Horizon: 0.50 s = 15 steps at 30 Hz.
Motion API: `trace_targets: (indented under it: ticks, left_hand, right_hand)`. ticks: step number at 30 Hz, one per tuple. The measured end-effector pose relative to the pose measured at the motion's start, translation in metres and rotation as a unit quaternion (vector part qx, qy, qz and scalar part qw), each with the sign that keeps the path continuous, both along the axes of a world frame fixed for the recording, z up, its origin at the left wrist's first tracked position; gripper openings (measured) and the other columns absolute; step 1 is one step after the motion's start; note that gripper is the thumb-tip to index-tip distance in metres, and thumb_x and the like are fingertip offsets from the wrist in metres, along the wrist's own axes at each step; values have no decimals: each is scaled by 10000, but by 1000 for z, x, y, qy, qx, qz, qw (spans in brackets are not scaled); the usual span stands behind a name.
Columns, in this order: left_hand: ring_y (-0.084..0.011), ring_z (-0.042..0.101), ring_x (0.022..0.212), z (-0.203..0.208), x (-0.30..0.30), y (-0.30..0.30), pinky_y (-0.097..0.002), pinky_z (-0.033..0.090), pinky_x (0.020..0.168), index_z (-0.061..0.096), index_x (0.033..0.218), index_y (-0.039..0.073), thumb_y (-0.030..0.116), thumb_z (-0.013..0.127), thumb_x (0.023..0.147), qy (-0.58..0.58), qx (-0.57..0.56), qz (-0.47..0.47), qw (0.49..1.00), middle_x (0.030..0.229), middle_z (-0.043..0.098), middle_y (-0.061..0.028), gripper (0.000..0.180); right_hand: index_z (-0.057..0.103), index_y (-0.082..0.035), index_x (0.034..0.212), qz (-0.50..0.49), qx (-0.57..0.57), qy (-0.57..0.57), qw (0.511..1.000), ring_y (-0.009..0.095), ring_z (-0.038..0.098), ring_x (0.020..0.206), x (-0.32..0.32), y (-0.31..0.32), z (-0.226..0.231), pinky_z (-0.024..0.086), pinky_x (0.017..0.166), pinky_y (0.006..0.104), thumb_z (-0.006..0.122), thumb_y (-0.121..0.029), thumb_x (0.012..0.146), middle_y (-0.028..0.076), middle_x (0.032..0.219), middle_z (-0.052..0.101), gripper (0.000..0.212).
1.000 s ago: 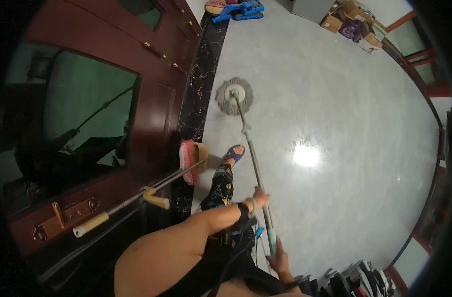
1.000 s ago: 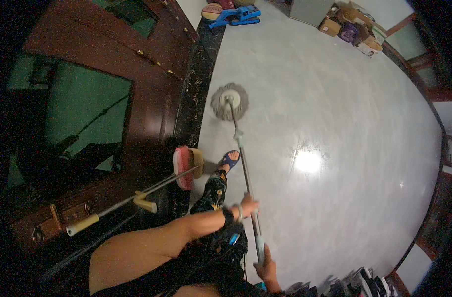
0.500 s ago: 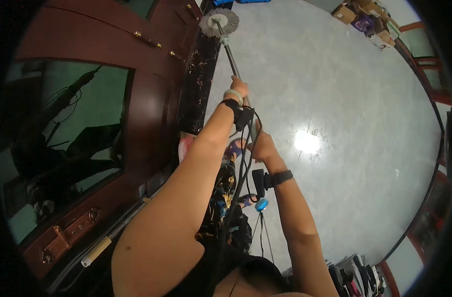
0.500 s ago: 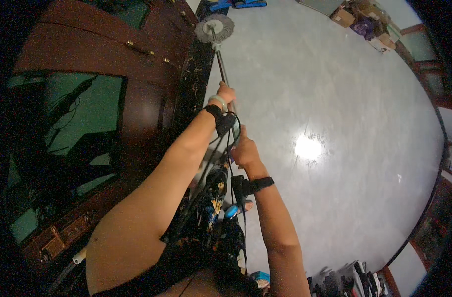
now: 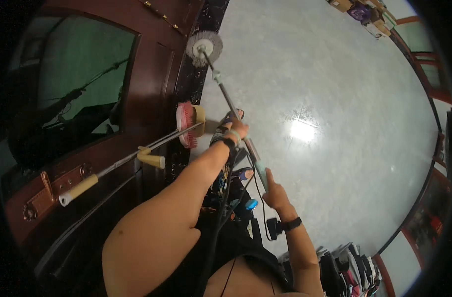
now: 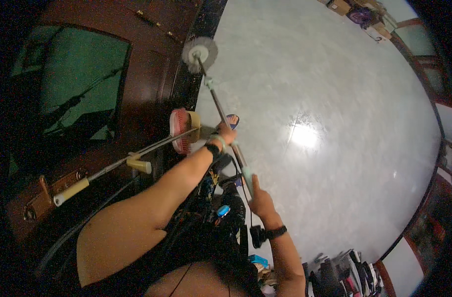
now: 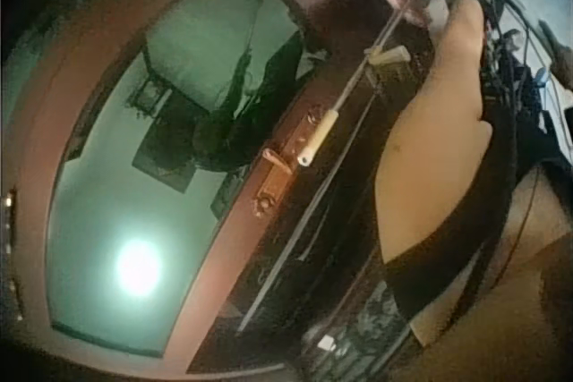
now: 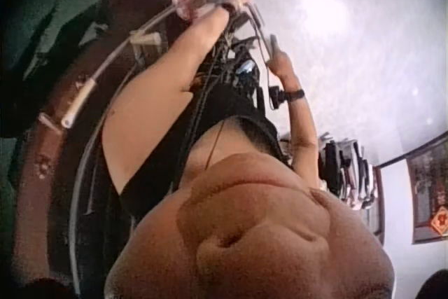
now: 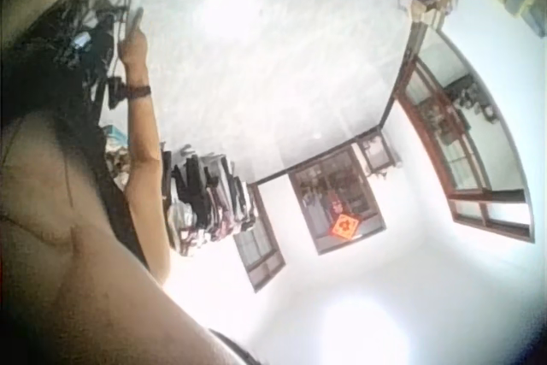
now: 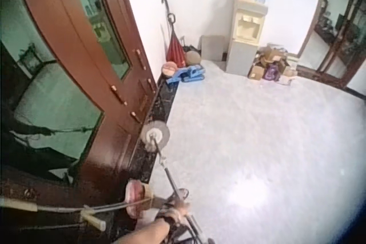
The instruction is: The recorder mops the tile floor and then prepares to sweep using a broom and dustpan.
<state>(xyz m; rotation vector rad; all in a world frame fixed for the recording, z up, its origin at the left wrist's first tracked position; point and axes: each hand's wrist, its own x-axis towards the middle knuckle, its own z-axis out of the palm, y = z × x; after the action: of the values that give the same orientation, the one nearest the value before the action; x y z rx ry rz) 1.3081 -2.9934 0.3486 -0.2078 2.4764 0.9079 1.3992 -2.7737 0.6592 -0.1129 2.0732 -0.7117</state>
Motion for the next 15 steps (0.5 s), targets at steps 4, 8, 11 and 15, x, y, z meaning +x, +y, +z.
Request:
trace_targets:
  ticks: [4, 8, 11, 15]
  left_hand:
    - [-410, 410, 1225, 101, 84, 52, -421, 188, 1088, 103, 1239, -305, 349, 428, 883, -244, 62, 87, 964, 1281, 391, -395, 812]
    - [-405, 558, 1049, 166, 124, 86, -444, 511, 801, -8, 1230, -221, 114, 563, 815, -339, 168, 300, 876, 1120, 518, -325, 782]
    - [-409, 550, 1053, 149, 142, 87, -407, 501, 822, 77, 1229, -203, 149, 598, 775, -350, 156, 238, 892, 1081, 512, -345, 775]
    - [-401, 538, 1071, 44, 129, 43, -395, 431, 926, 146, 1253, -221, 193, 607, 761, -292, 195, 105, 930, 1124, 524, -333, 791]
  right_hand:
    - [134, -125, 1439, 17, 29, -24, 999, 490, 581, 715, 76, 46, 45, 461, 647, 548, 553, 14, 632, 308, 726, 594, 921]
    - [187, -160, 1433, -3, 53, -81, 995, 471, 594, 822, 126, 80, 78, 489, 708, 520, 586, 16, 621, 296, 870, 616, 922]
    - [230, -240, 1425, -72, 53, -73, 993, 463, 601, 786, 149, 79, 88, 487, 671, 518, 624, -31, 639, 254, 860, 631, 904]
    - [260, -223, 1423, -127, 0, 6, 992, 447, 599, 818, 126, 38, 60, 493, 698, 503, 673, -41, 634, 248, 924, 627, 908]
